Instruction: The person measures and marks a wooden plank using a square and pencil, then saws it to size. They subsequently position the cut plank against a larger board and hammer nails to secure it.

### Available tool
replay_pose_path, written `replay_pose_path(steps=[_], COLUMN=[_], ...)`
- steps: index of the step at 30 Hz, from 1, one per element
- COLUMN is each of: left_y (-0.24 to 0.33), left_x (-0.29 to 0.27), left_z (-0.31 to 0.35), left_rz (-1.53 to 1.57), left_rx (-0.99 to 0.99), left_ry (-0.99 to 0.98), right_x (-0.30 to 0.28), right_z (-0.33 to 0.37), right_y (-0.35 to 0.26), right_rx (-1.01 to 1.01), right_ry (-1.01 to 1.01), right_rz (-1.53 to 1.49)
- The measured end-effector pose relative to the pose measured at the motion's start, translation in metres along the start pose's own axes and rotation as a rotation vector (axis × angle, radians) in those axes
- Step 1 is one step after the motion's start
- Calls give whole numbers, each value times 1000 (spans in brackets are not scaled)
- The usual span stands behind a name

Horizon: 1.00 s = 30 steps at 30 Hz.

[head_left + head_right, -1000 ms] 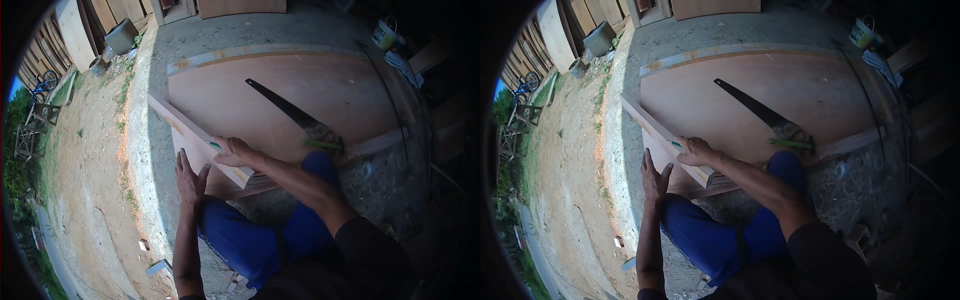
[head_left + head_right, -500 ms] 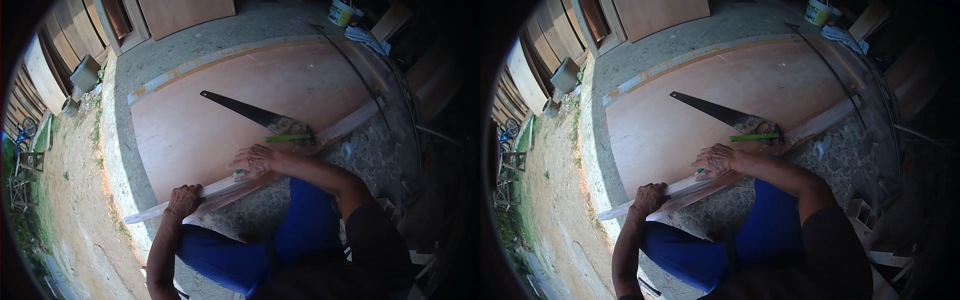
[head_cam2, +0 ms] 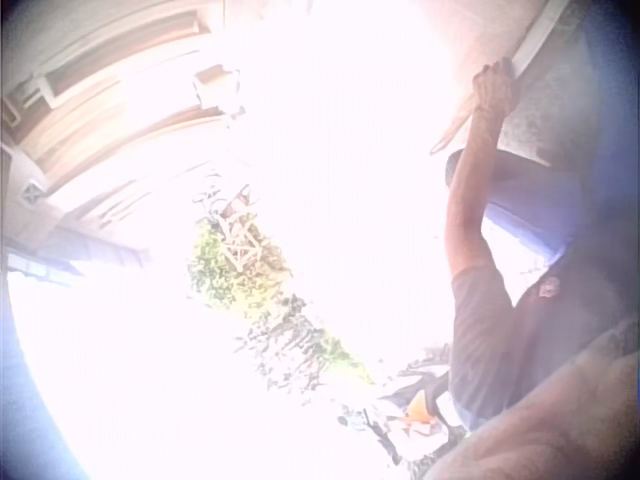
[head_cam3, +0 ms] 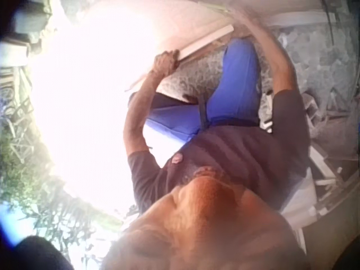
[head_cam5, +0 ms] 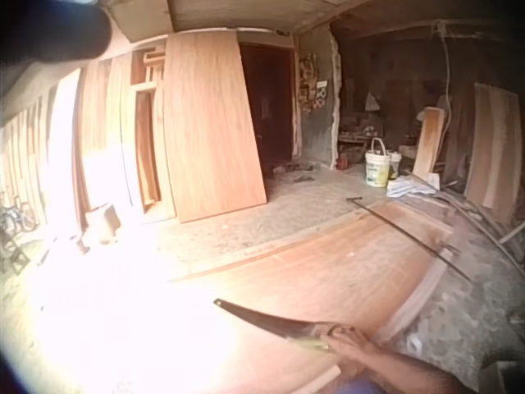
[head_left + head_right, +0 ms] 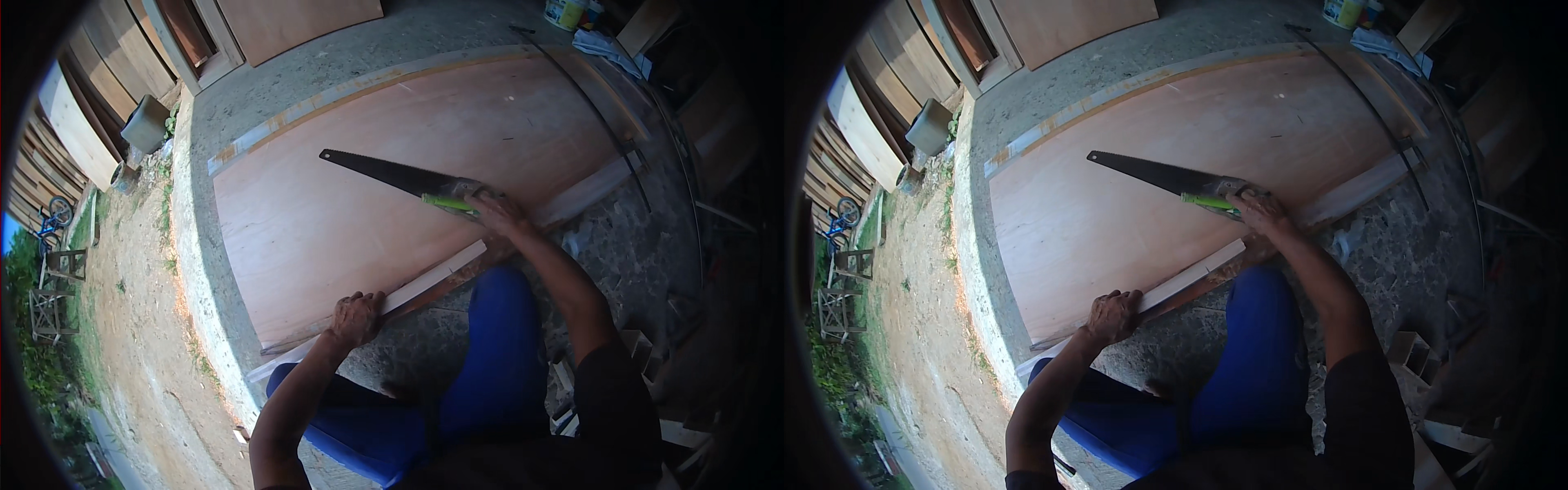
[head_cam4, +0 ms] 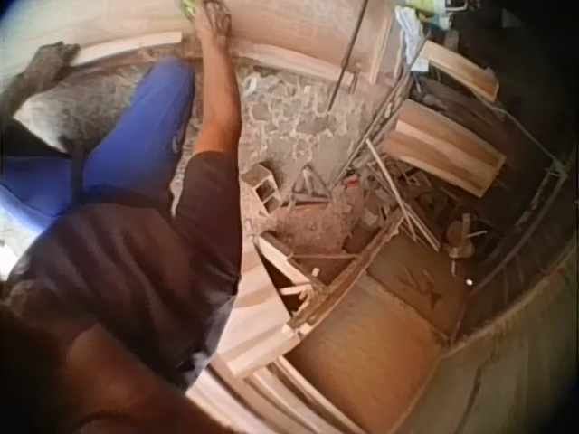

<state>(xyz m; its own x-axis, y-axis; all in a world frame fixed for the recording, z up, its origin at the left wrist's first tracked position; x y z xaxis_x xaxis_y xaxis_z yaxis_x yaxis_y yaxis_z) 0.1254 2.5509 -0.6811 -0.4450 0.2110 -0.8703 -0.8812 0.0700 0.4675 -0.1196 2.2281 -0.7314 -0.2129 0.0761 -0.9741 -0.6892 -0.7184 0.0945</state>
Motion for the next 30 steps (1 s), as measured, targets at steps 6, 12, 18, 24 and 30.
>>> replay_pose_path(steps=[6, 12, 18, 24, 30], left_y=[7, -19, -130, -112, -124], left_x=[-14, -152, -55, 224, 265], left_z=[-8, 61, 304, 595, 605], left_rz=[93, 444, 250, 109, 640], left_rx=[-327, -405, -1114, -2266, -2274], left_ry=[-234, 629, 1404, 942, 868], right_x=[-69, -80, -58, -70, -58], right_z=[-15, 71, 58, 39, 60], right_y=[-45, -176, -182, -183, -156], right_rx=[75, -818, -1048, -1041, -904], right_ry=[232, 263, 273, 193, 70], right_rz=[-248, -152, -90, -90, -37])
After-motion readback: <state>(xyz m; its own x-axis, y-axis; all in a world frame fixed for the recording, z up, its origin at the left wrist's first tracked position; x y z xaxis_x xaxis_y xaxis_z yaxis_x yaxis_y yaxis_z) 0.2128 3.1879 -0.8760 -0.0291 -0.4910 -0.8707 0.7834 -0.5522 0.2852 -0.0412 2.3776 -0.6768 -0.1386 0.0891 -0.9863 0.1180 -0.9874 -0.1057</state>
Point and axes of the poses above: each hand's wrist, its own z-axis away from the middle knuckle, its own x-axis out of the palm, y = z × x, the point moved 5 cm from there along -z, towards the middle knuckle, and after that the axes turned 5 degrees about z, right-handed, at the moved point
